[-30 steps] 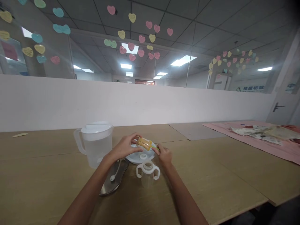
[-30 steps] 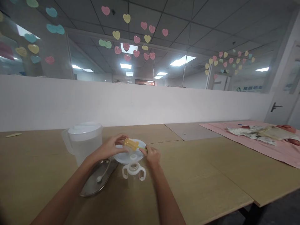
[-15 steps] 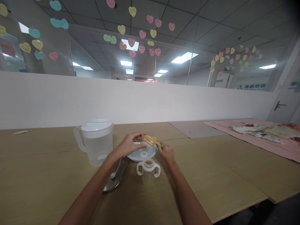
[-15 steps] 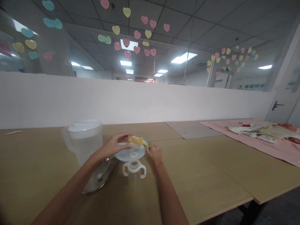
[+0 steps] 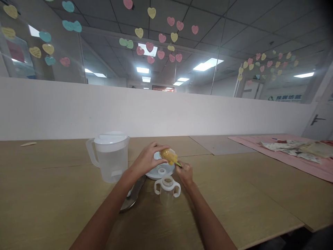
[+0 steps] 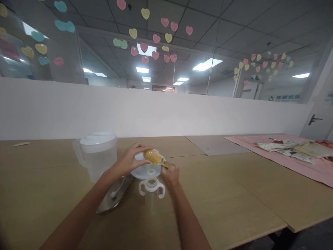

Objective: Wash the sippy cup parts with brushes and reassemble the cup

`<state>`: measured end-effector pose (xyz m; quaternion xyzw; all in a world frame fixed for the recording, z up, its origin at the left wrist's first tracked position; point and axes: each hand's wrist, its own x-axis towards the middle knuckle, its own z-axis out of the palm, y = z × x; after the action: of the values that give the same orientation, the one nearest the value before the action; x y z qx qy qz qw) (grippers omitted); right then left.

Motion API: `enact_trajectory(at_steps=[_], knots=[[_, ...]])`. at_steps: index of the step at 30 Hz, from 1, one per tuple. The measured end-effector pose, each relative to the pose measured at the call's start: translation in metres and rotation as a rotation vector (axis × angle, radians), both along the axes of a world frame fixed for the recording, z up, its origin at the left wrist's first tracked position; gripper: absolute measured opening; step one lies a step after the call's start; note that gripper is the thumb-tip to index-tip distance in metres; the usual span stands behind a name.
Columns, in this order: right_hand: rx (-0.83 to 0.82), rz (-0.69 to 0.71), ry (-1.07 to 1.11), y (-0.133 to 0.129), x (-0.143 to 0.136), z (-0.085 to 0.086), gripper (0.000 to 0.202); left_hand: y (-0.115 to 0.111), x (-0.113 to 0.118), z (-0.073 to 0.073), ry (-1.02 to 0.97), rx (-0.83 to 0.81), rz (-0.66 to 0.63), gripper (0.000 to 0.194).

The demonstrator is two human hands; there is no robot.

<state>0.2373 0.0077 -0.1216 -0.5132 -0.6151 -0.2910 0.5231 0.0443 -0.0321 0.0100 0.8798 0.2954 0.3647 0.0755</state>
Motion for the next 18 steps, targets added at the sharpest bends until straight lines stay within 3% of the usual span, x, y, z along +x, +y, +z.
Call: enact_trajectory(at_steps=[3,7,12,15,18], knots=[[-0.050,-0.088,0.034,-0.002,0.004,0.006,0.054,0.001,-0.005,0.002,0.067,-0.062,-0.006,0.046],[-0.279,-0.201,0.037,-0.005,0.002,0.013,0.054,-0.005,-0.011,0.010,0.129,-0.110,-0.008,0.046],[-0.477,-0.228,0.017,-0.009,-0.013,0.017,0.041,-0.011,-0.014,0.017,0.119,-0.086,-0.002,0.043],[-0.443,-0.185,0.003,-0.010,-0.020,0.014,0.039,-0.013,-0.012,0.018,-0.006,-0.103,-0.056,0.042],[-0.286,-0.085,-0.036,-0.010,-0.018,0.009,0.041,-0.017,-0.009,0.019,-0.096,-0.134,-0.095,0.044]])
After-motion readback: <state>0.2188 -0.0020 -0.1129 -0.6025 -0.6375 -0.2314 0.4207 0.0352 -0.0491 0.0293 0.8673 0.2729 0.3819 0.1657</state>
